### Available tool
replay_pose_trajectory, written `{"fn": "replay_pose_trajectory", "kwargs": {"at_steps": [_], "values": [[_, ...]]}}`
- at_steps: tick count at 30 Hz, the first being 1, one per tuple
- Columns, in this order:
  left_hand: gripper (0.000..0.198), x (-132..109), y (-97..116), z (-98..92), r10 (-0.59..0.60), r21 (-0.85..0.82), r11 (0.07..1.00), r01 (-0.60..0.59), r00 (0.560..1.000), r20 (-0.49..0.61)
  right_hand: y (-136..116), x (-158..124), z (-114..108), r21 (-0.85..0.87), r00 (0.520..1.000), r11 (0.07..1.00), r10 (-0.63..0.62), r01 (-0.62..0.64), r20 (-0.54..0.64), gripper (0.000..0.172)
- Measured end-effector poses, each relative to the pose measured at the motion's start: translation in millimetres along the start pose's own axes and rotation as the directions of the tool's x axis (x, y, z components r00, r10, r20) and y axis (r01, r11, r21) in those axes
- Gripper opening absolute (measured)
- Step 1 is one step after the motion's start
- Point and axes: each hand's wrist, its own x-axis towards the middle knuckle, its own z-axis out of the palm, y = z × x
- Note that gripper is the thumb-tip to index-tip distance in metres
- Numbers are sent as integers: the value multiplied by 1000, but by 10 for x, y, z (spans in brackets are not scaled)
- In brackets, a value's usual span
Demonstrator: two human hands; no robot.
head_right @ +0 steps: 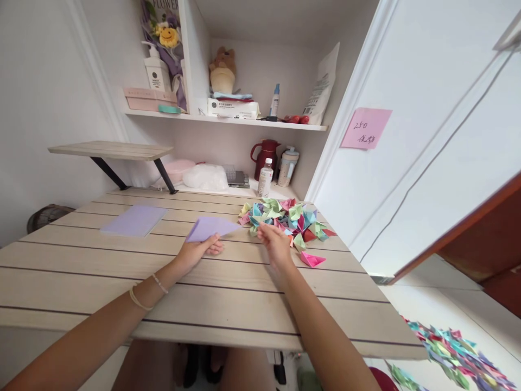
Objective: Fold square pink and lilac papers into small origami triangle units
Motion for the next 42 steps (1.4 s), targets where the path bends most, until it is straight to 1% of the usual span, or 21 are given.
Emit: {"fn": "replay_pose_trajectory", "kwargs": {"at_steps": [1,3,5,6,7,8,9,11,12,15,18,22,26,27,30,33,35,36,38,40,42], "values": [[38,16,1,-26,-2,-3,1000,2,1000,-30,-10,13,-29,4,999,1000,-23,23,-32,22],[36,37,1,-63,2,1,1000,-2,999,-43,-26,3,-31,-59,998,997,-60,58,-34,26],[34,35,-1,-72,24,24,999,-24,1000,9,-33,-53,42,-224,995,971,-77,88,56,36],[32,27,-4,-69,41,44,998,-43,998,54,-32,-91,94,-346,986,927,-109,145,123,38],[30,18,-7,-65,59,68,996,-66,993,104,-28,-130,147,-475,968,849,-154,232,197,41],[28,8,-10,-61,75,91,992,-89,986,151,-20,-166,193,-567,949,765,-193,305,251,48],[26,1,-13,-59,89,109,988,-111,978,187,-9,-194,226,-631,939,698,-208,338,273,50],[24,1,-16,-62,128,115,982,-153,972,199,19,-220,248,-709,937,615,-197,346,287,40],[24,6,-15,-66,146,104,980,-167,972,183,33,-219,241,-723,943,606,-181,331,280,33],[26,26,7,-71,150,51,986,-158,979,142,58,-191,199,-686,959,675,-131,271,250,30],[31,24,52,-62,126,23,991,-130,982,142,59,-169,189,-623,952,745,-53,238,300,34],[31,5,93,-54,148,42,987,-155,979,144,70,-159,200,-630,923,729,-8,268,384,36],[32,-1,78,-55,187,85,976,-201,970,157,74,-171,202,-674,945,691,-41,261,325,35],[32,-4,70,-57,201,107,970,-218,968,148,62,-183,209,-670,951,695,-63,258,301,41],[30,-19,53,-71,268,213,933,-289,956,122,-2,-243,245,-613,958,748,-110,254,263,71],[25,-41,64,-84,367,345,854,-389,921,130,-67,-302,282,-532,947,820,-36,210,319,78],[24,-51,80,-82,422,380,813,-442,896,138,-76,-314,291,-476,927,862,20,174,375,74],[26,-53,85,-77,441,373,805,-462,886,146,-69,-309,290,-452,919,876,27,167,393,67],[30,-48,84,-66,455,320,814,-486,874,169,-37,-281,276,-426,913,886,8,182,407,45],[32,-36,65,-64,444,254,840,-479,877,185,-3,-243,255,-422,916,880,-35,218,400,29],[35,-28,38,-71,407,232,867,-440,896,178,13,-212,236,-423,919,873,-68,243,388,24]]}}
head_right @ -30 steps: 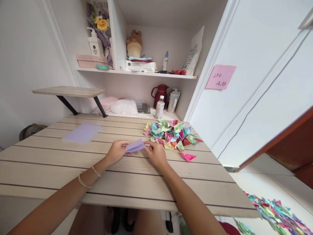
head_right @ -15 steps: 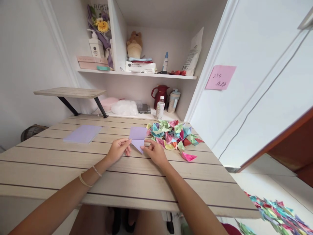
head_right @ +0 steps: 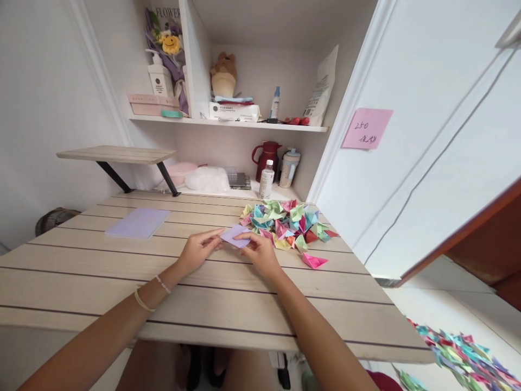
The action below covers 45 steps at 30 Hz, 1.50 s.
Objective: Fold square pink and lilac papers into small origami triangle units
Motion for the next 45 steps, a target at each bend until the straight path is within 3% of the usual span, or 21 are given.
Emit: {"fn": "replay_pose_trajectory", "kwargs": {"at_steps": [4,8,13,15,18,20,24,31,33,35,38,42,44,45], "values": [[43,-18,-8,12,-100,-28,994,101,994,51,-14,6,-20,33,1000,999,-22,22,-12,21],[49,-8,28,70,-71,-212,974,84,995,67,-32,-6,3,57,999,998,-31,29,44,18],[43,17,-12,84,-91,-239,967,86,996,-9,-14,-2,22,119,998,992,-41,34,52,45],[42,18,-29,72,-84,-219,972,81,996,-7,-31,1,7,49,996,995,-85,84,19,41],[42,14,-29,63,-39,-173,984,36,999,-14,-75,1,-23,-75,992,990,-123,122,-6,20],[40,12,-19,65,3,-126,992,-5,1000,-16,-91,1,-37,-89,994,991,-100,95,-53,15],[29,10,-13,86,35,-98,995,-38,999,-27,-45,11,-30,-28,988,1000,-8,4,-154,22],[29,-16,-107,177,-155,-272,951,149,988,1,48,35,45,225,958,971,140,-83,-252,42],[30,-20,-116,189,-198,-299,934,194,980,18,49,40,53,258,955,959,177,-113,-239,47],[31,-20,-97,189,-225,-305,926,223,974,31,56,44,56,294,958,943,217,-156,-188,42],[42,-13,-30,182,-225,-317,921,227,973,43,86,54,54,352,955,915,261,-198,-143,32],[85,-9,31,183,-228,-395,886,243,970,85,109,58,44,376,948,911,256,-171,-191,26],[90,-9,19,188,-272,-398,873,283,958,86,93,53,40,355,949,920,246,-165,-197,26],[83,-8,5,190,-302,-386,868,313,949,92,80,48,39,336,951,928,237,-161,-198,26]]}}
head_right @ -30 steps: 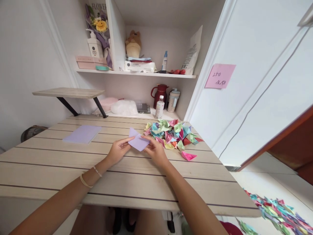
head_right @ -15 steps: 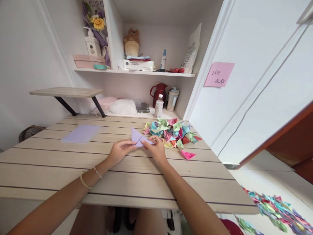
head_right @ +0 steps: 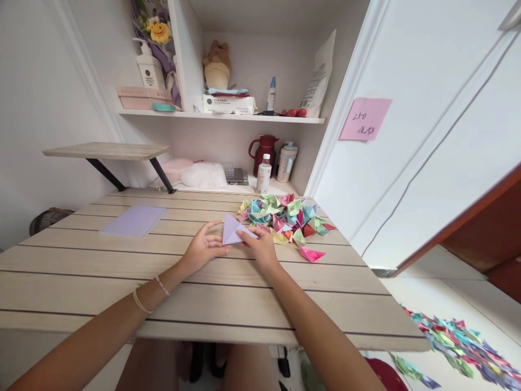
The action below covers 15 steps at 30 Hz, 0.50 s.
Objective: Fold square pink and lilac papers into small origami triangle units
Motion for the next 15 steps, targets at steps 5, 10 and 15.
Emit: {"fn": "replay_pose_trajectory", "kwargs": {"at_steps": [5,10,15], "values": [[32,22,-54,-15,-172,70,983,168,983,56,-45,-34,11,-113,998,992,-54,56,25,28],[32,13,-65,-7,-176,111,980,168,982,65,-29,-32,3,-159,997,985,-67,71,25,29],[32,14,-81,0,-143,92,987,135,986,87,-38,-31,-3,-234,996,969,-76,85,46,28]]}}
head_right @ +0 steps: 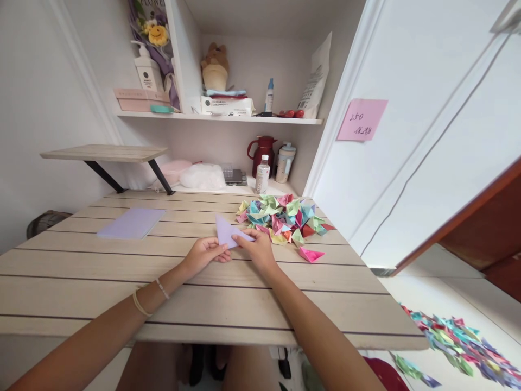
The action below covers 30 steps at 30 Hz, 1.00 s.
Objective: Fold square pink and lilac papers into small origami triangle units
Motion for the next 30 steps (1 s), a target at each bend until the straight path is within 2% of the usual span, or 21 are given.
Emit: {"fn": "replay_pose_trajectory", "kwargs": {"at_steps": [5,8,10,12,17,24,28,30], "values": [[34,2,-1,0,-26,-24,999,26,1000,-12,-26,-9,13,11,1000,1000,13,-13,21,30],[33,2,13,0,-19,-62,998,16,998,-61,-12,-23,39,114,998,991,64,-64,11,49],[33,0,28,5,-12,-83,997,5,996,-85,6,-36,63,174,995,981,76,-85,57,61],[33,-2,43,12,-14,-91,996,5,995,-100,23,-47,88,214,992,972,76,-96,100,65],[32,6,42,13,-36,-98,995,23,991,-130,36,-46,113,269,988,955,97,-126,117,57],[31,21,27,0,-46,-122,992,32,993,-113,19,-53,129,377,979,907,141,-186,144,46],[31,15,63,20,-50,-136,990,34,992,-117,-5,-53,139,452,972,863,170,-227,162,45],[31,10,85,32,-53,-138,990,34,990,-134,-14,-36,115,461,975,860,179,-219,130,48]]}}
